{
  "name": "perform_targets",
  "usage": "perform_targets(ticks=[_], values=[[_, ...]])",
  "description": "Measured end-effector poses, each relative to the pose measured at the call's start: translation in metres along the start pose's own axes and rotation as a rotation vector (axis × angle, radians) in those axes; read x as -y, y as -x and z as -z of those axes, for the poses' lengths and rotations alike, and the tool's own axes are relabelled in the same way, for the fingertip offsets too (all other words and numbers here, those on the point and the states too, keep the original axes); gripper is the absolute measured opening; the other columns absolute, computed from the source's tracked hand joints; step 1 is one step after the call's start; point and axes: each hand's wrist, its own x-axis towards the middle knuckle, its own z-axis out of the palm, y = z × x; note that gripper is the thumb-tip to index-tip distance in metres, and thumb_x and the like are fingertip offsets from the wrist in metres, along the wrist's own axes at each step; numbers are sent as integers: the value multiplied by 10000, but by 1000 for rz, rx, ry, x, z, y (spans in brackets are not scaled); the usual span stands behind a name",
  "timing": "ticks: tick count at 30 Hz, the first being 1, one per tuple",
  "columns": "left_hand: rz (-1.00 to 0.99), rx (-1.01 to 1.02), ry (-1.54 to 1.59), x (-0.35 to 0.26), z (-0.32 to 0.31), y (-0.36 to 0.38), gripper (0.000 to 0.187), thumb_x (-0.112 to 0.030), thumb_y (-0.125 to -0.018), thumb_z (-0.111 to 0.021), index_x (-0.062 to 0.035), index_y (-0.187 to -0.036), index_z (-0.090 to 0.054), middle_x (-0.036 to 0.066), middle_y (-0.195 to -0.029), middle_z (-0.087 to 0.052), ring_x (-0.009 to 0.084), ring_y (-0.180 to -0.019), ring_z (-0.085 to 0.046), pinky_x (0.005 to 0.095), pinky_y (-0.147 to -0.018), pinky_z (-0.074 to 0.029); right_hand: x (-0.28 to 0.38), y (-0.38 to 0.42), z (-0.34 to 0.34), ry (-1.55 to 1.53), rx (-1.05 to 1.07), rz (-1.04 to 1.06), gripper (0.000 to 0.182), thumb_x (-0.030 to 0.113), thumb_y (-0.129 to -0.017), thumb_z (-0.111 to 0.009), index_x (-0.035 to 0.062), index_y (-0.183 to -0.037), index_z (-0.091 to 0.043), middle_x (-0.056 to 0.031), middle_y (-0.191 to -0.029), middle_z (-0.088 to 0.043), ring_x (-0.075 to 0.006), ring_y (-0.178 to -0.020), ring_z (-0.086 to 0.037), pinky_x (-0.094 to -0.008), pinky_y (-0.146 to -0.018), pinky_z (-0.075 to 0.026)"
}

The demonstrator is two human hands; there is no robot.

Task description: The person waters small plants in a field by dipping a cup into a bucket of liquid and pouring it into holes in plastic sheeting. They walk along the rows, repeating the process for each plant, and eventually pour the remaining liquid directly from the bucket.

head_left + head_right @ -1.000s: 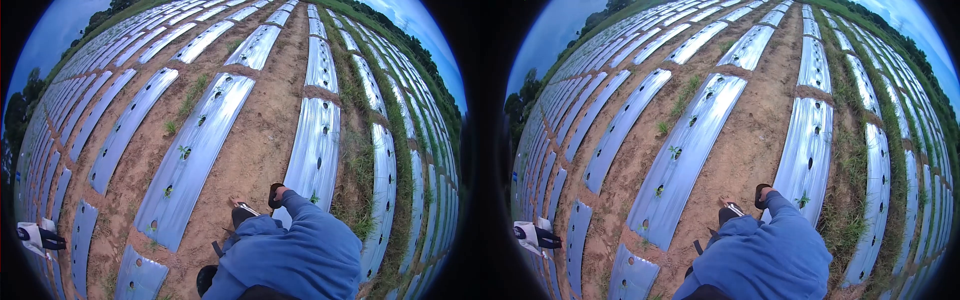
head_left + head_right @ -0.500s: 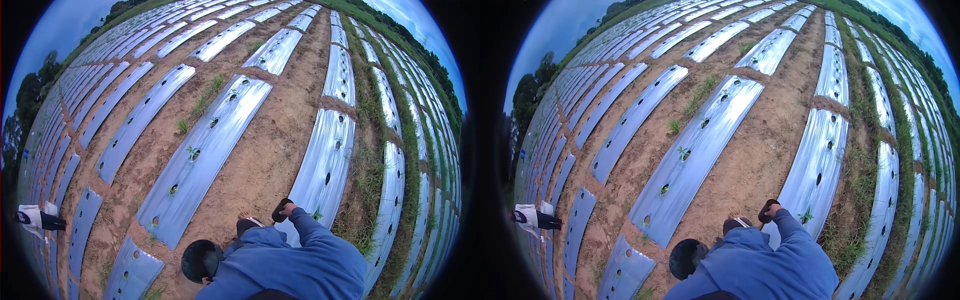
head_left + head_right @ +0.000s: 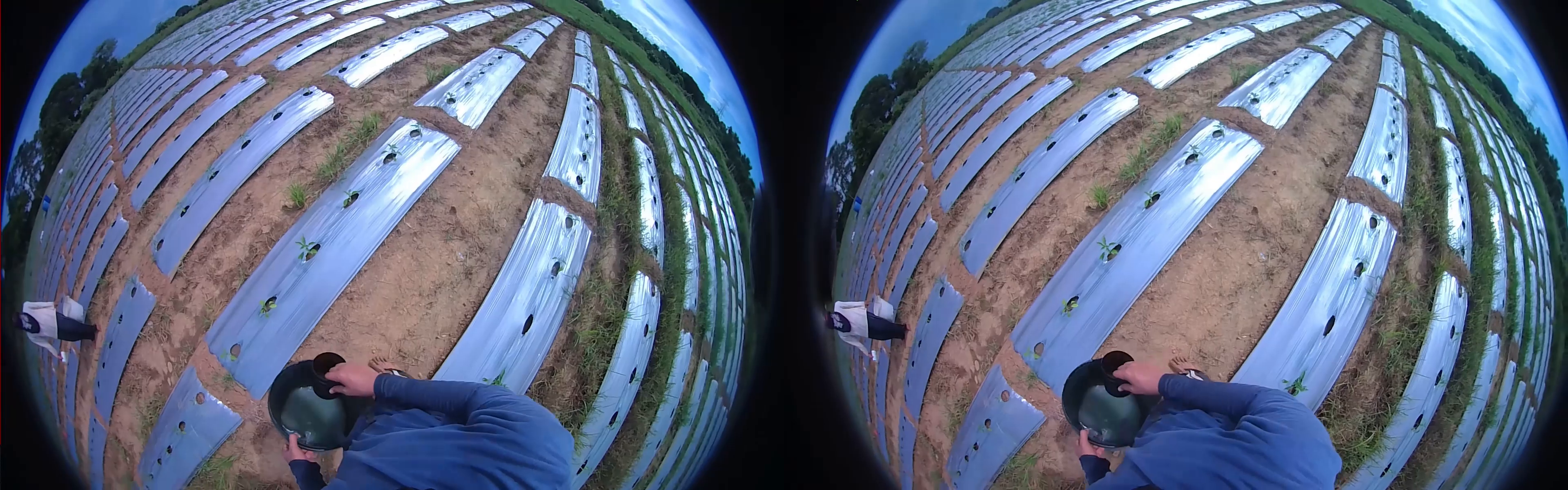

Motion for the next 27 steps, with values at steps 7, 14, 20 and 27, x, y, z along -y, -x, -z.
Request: perform_targets(ticks=[7,14,20,27], values=[[-398,20,-2,-17,-25,78,139,-130,-822,-697,-52,-799,-584,0,-700,-585,73,-577,-518,230,-504,-433,-74,-64,-165,-154,607,-256,664,479,-669,-804,22,-1129,-662,-200,-1044,-692,-350,-1016,-649,-444,-883,-490],[-405,-146,-202,-15,-23,126,364,-270,-739,-780,-11,-912,-591,51,-694,-589,144,-628,-554,306,-608,-462,-117,-57,-227,-272,687,-384,640,434,-702,-824,26,-1170,-667,-181,-1156,-680,-316,-1094,-641,-414,-945,-490],[-383,-301,-177,-18,4,148,437,-256,-671,-796,-2,-948,-572,60,-707,-573,134,-627,-533,301,-605,-457,-96,-65,-285,-146,829,-201,561,442,-800,-724,54,-1199,-653,-177,-1140,-685,-310,-1060,-658,-418,-910,-506],[-182,-456,-94,1,73,154,491,-316,-673,-785,2,-972,-559,170,-802,-619,322,-754,-631,383,-692,-491,-16,-107,-408,127,1002,256,441,406,-855,-637,70,-1138,-677,-186,-1106,-690,-320,-1024,-671,-427,-880,-521]])
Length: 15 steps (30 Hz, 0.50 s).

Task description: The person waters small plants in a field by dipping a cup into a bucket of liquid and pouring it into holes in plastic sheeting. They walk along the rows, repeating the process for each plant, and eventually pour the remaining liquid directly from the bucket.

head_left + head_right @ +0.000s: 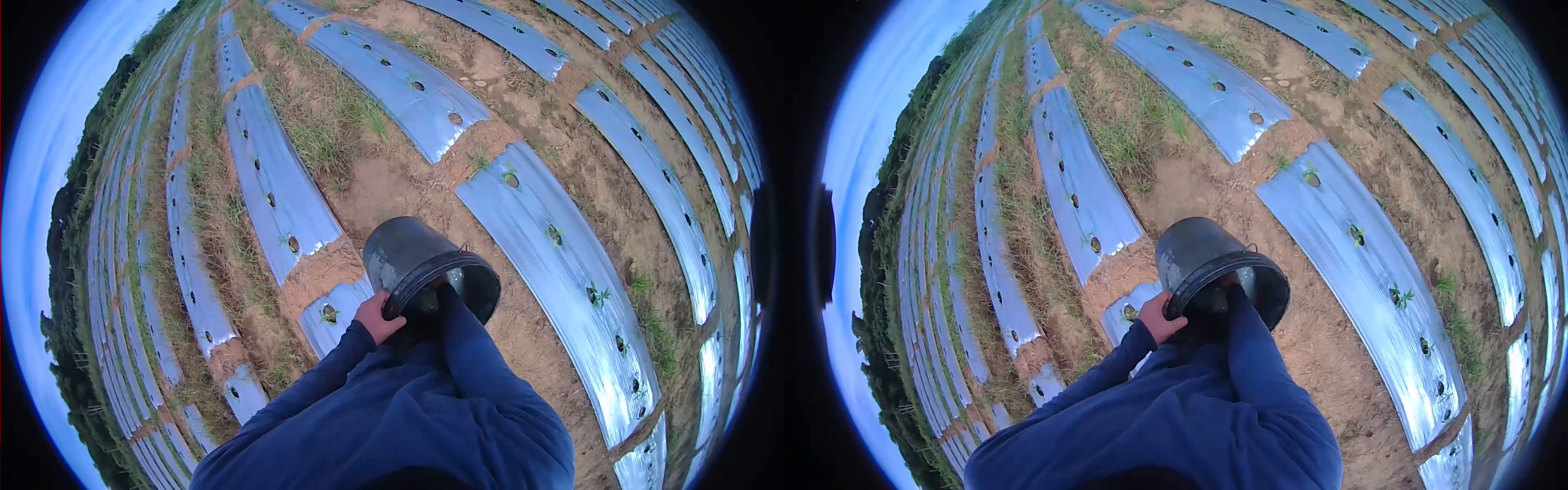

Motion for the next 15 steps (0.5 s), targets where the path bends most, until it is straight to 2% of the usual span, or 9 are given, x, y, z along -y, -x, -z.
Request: perform_targets(ticks=[3,7,8,11,12,13,15], values=[[7,-168,31,22,24,-28,449,-270,-658,-803,6,-931,-577,66,-691,-546,139,-612,-520,296,-591,-449,38,-62,-8,72,42,76,404,388,-868,-611,75,-1113,-686,-187,-1095,-691,-323,-1011,-675,-430,-870,-525],[147,-219,204,48,68,-99,438,-267,-661,-809,-3,-928,-584,51,-707,-575,120,-645,-547,290,-599,-459,100,-146,-12,379,91,93,363,364,-886,-577,82,-1079,-698,-190,-1081,-692,-326,-993,-681,-433,-856,-531],[154,-248,232,61,76,-121,417,-255,-672,-807,-6,-924,-588,44,-706,-580,116,-647,-553,289,-598,-461,121,-167,-10,515,125,70,243,246,-875,-548,96,-967,-716,-174,-989,-706,-314,-931,-698,-443,-817,-543],[152,-295,370,91,124,-215,343,-210,-708,-794,-13,-912,-601,23,-722,-602,112,-640,-569,281,-598,-473,186,-224,16,605,220,227,184,207,-837,-576,99,-871,-721,-157,-911,-710,-300,-860,-703,-431,-755,-553],[171,-302,428,102,138,-239,317,-194,-721,-789,-15,-908,-606,17,-730,-610,112,-636,-574,278,-599,-478,193,-240,15,575,118,314,148,195,-802,-594,110,-789,-714,-126,-814,-707,-292,-794,-702,-433,-714,-546],[253,-257,344,128,154,-269,329,-188,-719,-795,14,-898,-608,47,-765,-657,121,-669,-613,278,-625,-512,205,-258,20,571,118,367,127,181,-797,-593,125,-803,-706,-119,-786,-691,-294,-759,-692,-436,-684,-538],[402,-264,466,140,184,-325,294,-195,-736,-784,6,-853,-604,49,-743,-640,133,-614,-603,272,-577,-507,225,-297,32,558,86,421,106,155,-789,-601,128,-832,-694,-99,-749,-676,-280,-736,-682,-425,-666,-529]])
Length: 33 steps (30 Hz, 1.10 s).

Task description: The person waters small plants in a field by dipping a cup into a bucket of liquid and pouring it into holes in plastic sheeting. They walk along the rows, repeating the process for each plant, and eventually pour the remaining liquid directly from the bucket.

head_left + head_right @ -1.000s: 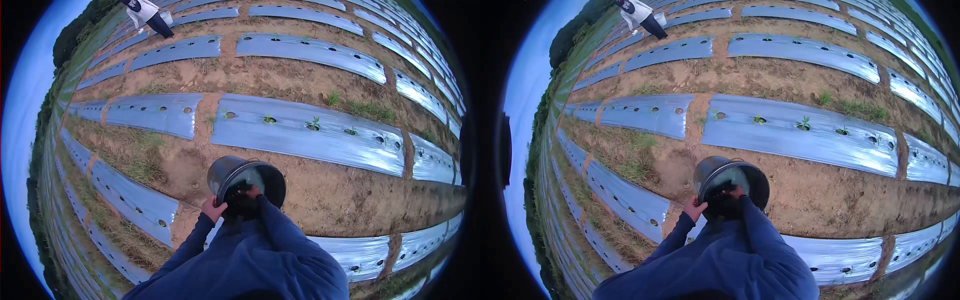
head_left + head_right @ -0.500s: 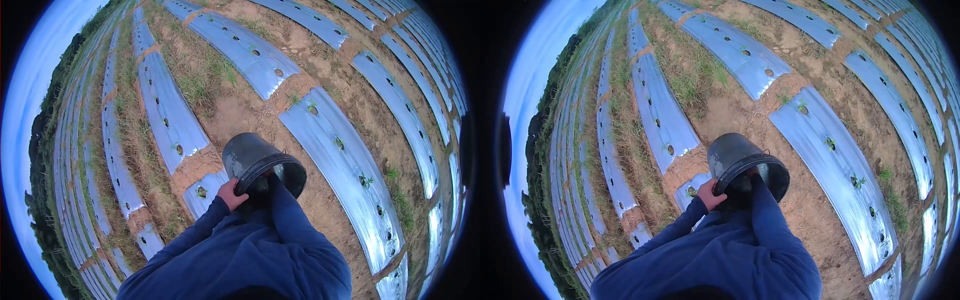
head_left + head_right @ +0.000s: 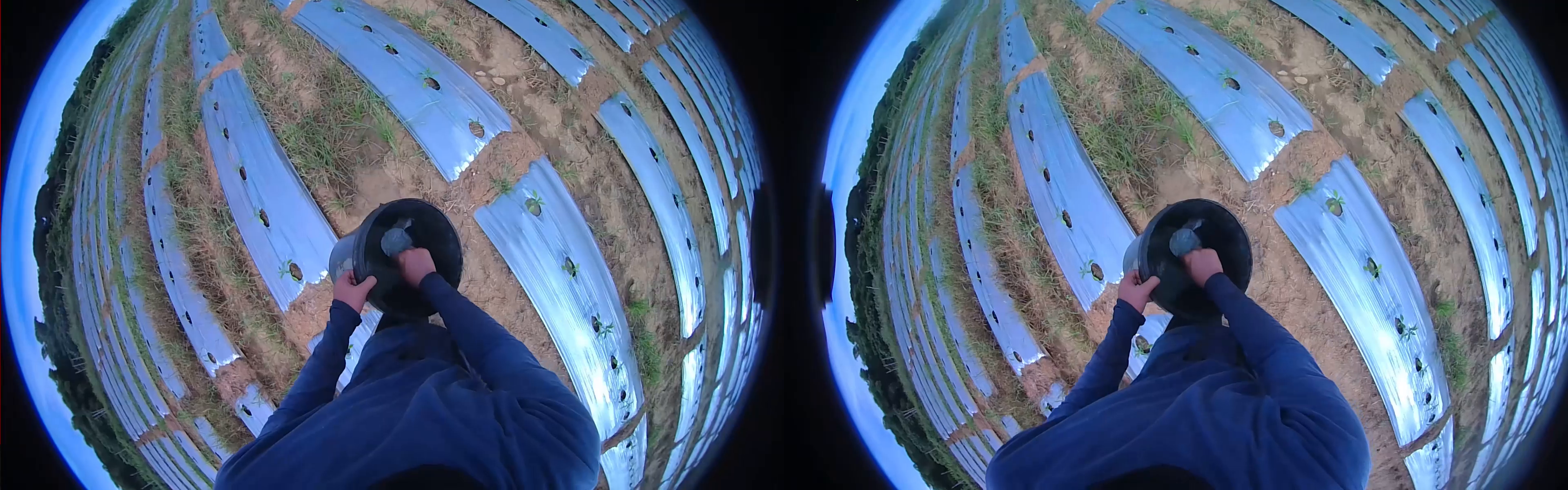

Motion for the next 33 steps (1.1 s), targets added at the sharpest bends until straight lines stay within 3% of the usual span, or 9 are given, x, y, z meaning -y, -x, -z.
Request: perform_targets(ticks=[3,7,13,15,21,24,25,29,33], values=[[43,-68,300,3,0,-99,315,-219,-719,-791,4,-815,-589,51,-698,-606,145,-552,-576,291,-486,-484,-7,-44,63,-41,-76,40,98,169,-802,-620,133,-870,-680,-75,-756,-672,-251,-763,-670,-404,-664,-520],[220,-151,67,-56,2,-191,353,-262,-691,-783,2,-789,-570,76,-679,-586,172,-509,-564,317,-403,-447,-50,-96,93,-59,-179,-28,75,187,-822,-611,151,-851,-670,-7,-777,-680,-205,-828,-647,-379,-691,-502],[415,-207,278,-83,-24,-308,323,-248,-714,-725,-23,-870,-553,67,-670,-509,181,-456,-456,334,-406,-441,-182,-162,120,-12,-151,-298,97,188,-842,-591,160,-883,-674,-14,-784,-679,-195,-842,-654,-383,-682,-510],[473,-214,378,-86,-46,-344,309,-241,-722,-714,-39,-881,-544,73,-690,-480,189,-455,-431,358,-427,-449,-246,-191,105,32,-72,-424,117,195,-835,-593,163,-907,-679,-19,-782,-676,-198,-843,-659,-390,-654,-514],[629,-207,471,-86,-90,-420,173,-169,-802,-619,-52,-915,-560,92,-924,-579,277,-831,-601,431,-741,-551,-474,-271,5,87,64,-604,121,183,-830,-596,160,-839,-714,-51,-783,-698,-230,-813,-689,-391,-661,-533],[702,-155,523,-86,-94,-446,210,-172,-788,-621,-76,-968,-574,80,-963,-582,273,-886,-572,421,-775,-552,-557,-311,-43,101,190,-717,146,168,-841,-592,145,-794,-728,-64,-807,-719,-242,-792,-707,-383,-637,-543],[713,-116,522,-100,-101,-448,248,-141,-797,-603,-52,-1027,-574,72,-986,-611,267,-929,-601,420,-827,-569,-580,-325,-59,132,244,-745,151,168,-845,-592,143,-797,-733,-69,-821,-726,-243,-793,-713,-379,-638,-549],[683,-98,567,-130,-141,-458,361,-39,-802,-567,-45,-1163,-558,95,-1108,-623,272,-997,-639,437,-842,-590,-638,-361,-91,118,337,-846,166,175,-859,-589,137,-812,-743,-76,-857,-736,-241,-809,-725,-370,-640,-561],[678,-56,519,-159,-164,-476,374,19,-790,-560,-32,-1160,-555,111,-1121,-626,268,-1012,-645,432,-841,-592,-651,-365,-98,109,420,-869,174,166,-867,-579,159,-834,-750,-60,-857,-738,-238,-823,-726,-380,-667,-561]])
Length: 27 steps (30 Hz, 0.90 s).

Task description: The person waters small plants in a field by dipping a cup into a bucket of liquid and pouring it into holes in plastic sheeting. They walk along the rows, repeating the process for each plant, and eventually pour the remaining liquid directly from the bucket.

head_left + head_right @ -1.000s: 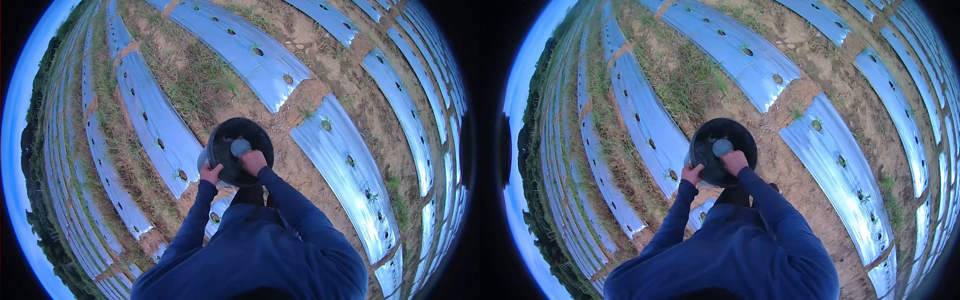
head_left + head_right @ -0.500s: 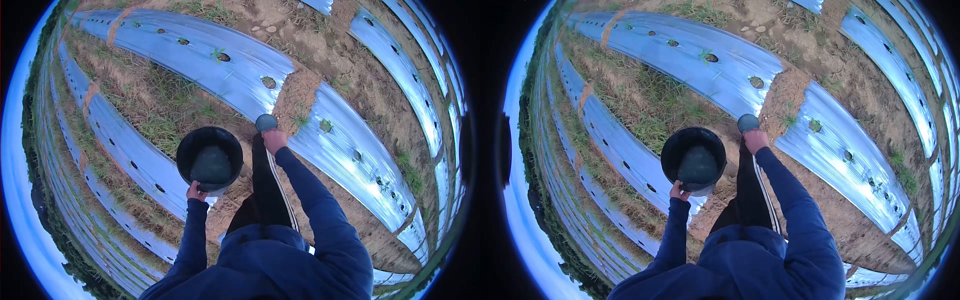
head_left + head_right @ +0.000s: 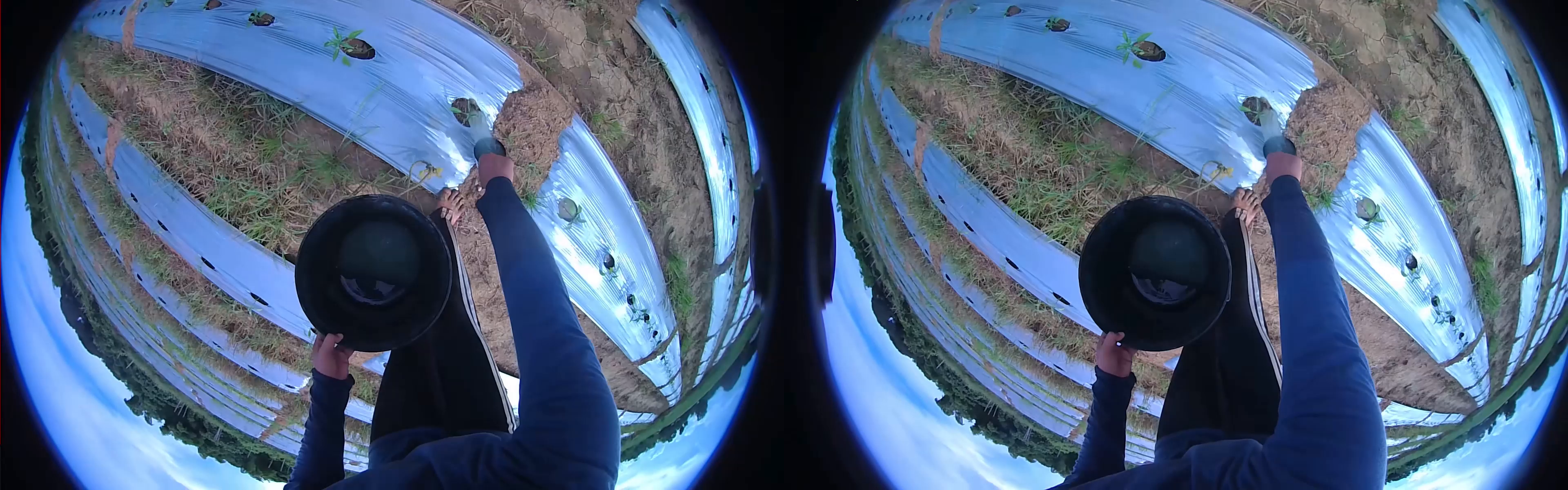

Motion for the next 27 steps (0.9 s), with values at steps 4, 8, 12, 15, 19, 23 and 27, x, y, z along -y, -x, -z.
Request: perform_targets(ticks=[4,8,12,15,19,23,27], values=[[-31,-20,-11,-17,-9,-1,301,-32,-815,-564,-9,-1116,-560,92,-1057,-656,260,-940,-672,409,-766,-604,-1,7,-3,47,-16,97,161,163,-854,-582,153,-818,-738,-67,-825,-730,-245,-798,-721,-389,-650,-552],[-35,-34,64,-50,15,-3,314,-24,-809,-551,-9,-1123,-561,98,-1064,-643,251,-946,-659,401,-780,-596,18,9,18,65,-64,192,153,157,-836,-578,168,-800,-727,-75,-783,-711,-248,-772,-711,-398,-632,-534],[-58,-118,125,-97,38,-16,285,-113,-811,-584,-41,-1087,-573,77,-1023,-630,243,-882,-642,378,-728,-569,58,-5,61,30,-203,282,146,147,-828,-573,174,-813,-715,-82,-770,-687,-253,-751,-694,-412,-632,-527],[-113,-167,205,-127,46,-27,287,-180,-806,-615,-56,-1063,-578,75,-1022,-617,265,-898,-621,387,-732,-553,101,-32,97,-9,-250,332,156,140,-831,-563,172,-814,-714,-81,-777,-690,-253,-772,-694,-409,-627,-527],[-177,-240,318,-172,42,-59,266,-194,-804,-621,-64,-1035,-590,77,-1026,-611,281,-964,-601,422,-779,-556,162,-80,140,162,-243,354,159,254,-913,-557,182,-881,-695,-55,-786,-698,-227,-772,-694,-415,-692,-491],[-184,-274,392,-218,73,-130,229,-175,-784,-635,-74,-987,-598,81,-1031,-602,265,-940,-606,430,-789,-576,213,-132,166,179,-146,354,229,369,-937,-551,188,-915,-690,-41,-791,-707,-237,-786,-694,-444,-800,-436],[-135,-304,421,-266,76,-183,226,-170,-769,-646,-62,-946,-556,85,-1033,-573,279,-919,-584,421,-807,-584,252,-189,160,217,-59,271,280,416,-938,-545,182,-938,-698,-38,-835,-717,-232,-836,-693,-443,-828,-414]])
